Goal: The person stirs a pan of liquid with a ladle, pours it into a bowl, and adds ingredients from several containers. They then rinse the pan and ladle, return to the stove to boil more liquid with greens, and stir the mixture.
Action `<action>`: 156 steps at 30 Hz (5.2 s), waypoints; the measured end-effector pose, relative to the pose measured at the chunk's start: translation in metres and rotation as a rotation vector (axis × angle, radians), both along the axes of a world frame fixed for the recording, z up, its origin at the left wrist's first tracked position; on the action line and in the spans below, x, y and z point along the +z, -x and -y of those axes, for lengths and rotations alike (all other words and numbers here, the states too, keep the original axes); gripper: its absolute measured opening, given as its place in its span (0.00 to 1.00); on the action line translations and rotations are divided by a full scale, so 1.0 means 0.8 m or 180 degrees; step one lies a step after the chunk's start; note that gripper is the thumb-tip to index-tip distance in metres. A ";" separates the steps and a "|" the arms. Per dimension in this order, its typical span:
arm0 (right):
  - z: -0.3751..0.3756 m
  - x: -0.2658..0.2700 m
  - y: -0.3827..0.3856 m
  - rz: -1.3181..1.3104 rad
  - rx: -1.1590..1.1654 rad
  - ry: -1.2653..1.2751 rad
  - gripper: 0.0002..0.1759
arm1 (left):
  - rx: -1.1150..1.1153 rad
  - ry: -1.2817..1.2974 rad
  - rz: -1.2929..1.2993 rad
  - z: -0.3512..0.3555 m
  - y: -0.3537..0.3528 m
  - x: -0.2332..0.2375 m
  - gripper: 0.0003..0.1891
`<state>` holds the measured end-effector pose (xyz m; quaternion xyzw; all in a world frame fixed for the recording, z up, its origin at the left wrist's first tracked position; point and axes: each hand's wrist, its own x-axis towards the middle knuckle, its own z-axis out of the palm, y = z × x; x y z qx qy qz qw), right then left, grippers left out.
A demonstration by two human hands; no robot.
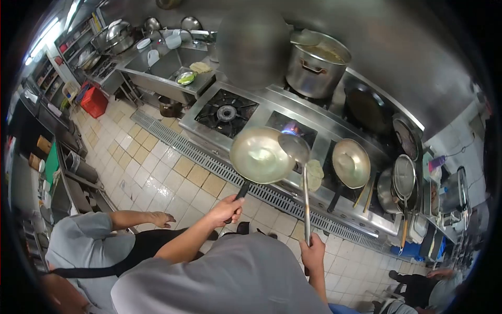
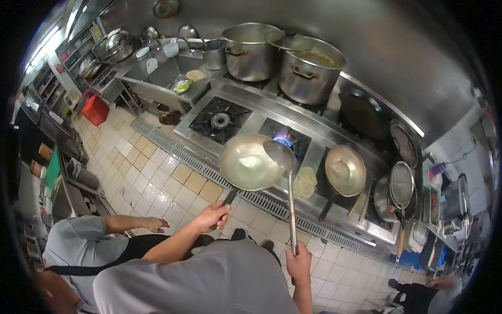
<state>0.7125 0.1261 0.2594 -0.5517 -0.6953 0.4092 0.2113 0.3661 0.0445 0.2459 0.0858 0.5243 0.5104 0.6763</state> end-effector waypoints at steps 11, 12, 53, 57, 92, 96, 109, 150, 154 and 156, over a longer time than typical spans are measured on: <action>-0.196 0.032 0.319 -0.1441 0.1957 0.2581 0.04 | 0.1288 -0.0241 0.0029 -0.019 0.168 -0.021 0.11; -0.200 0.033 0.363 -0.1450 0.2249 0.2848 0.05 | 0.1418 -0.0228 0.0141 -0.019 0.191 -0.017 0.08; -0.742 -0.120 1.770 -0.2027 0.0063 0.1553 0.22 | 0.1800 0.1027 -0.1499 -0.046 1.218 0.077 0.36; -0.829 -0.145 1.853 -0.1454 -0.0192 0.1729 0.20 | 0.1555 0.0561 -0.0970 -0.082 1.309 0.068 0.38; -0.264 -0.010 1.744 -0.1407 -0.1177 0.2661 0.10 | -0.1317 0.0652 0.1121 -0.365 1.615 -0.154 0.19; -0.226 0.017 1.739 -0.0408 -0.0844 0.1601 0.10 | -0.1202 0.0499 0.1199 -0.367 1.639 -0.155 0.17; -0.225 0.010 1.786 -0.3670 -0.1158 0.3237 0.06 | -0.1247 -0.0585 -0.1462 -0.368 1.676 -0.155 0.11; 0.619 -0.196 1.267 0.1189 -0.5586 0.0226 0.15 | -0.0947 -0.0412 -0.3795 -0.334 1.527 -0.097 0.12; 0.589 -0.202 1.217 0.1178 -0.5673 -0.0490 0.15 | -0.0231 0.0042 -0.5260 -0.328 1.547 -0.113 0.15; 0.567 -0.252 1.184 0.1335 -0.5728 -0.0442 0.14 | 0.0188 0.0047 -0.6003 -0.312 1.548 -0.105 0.19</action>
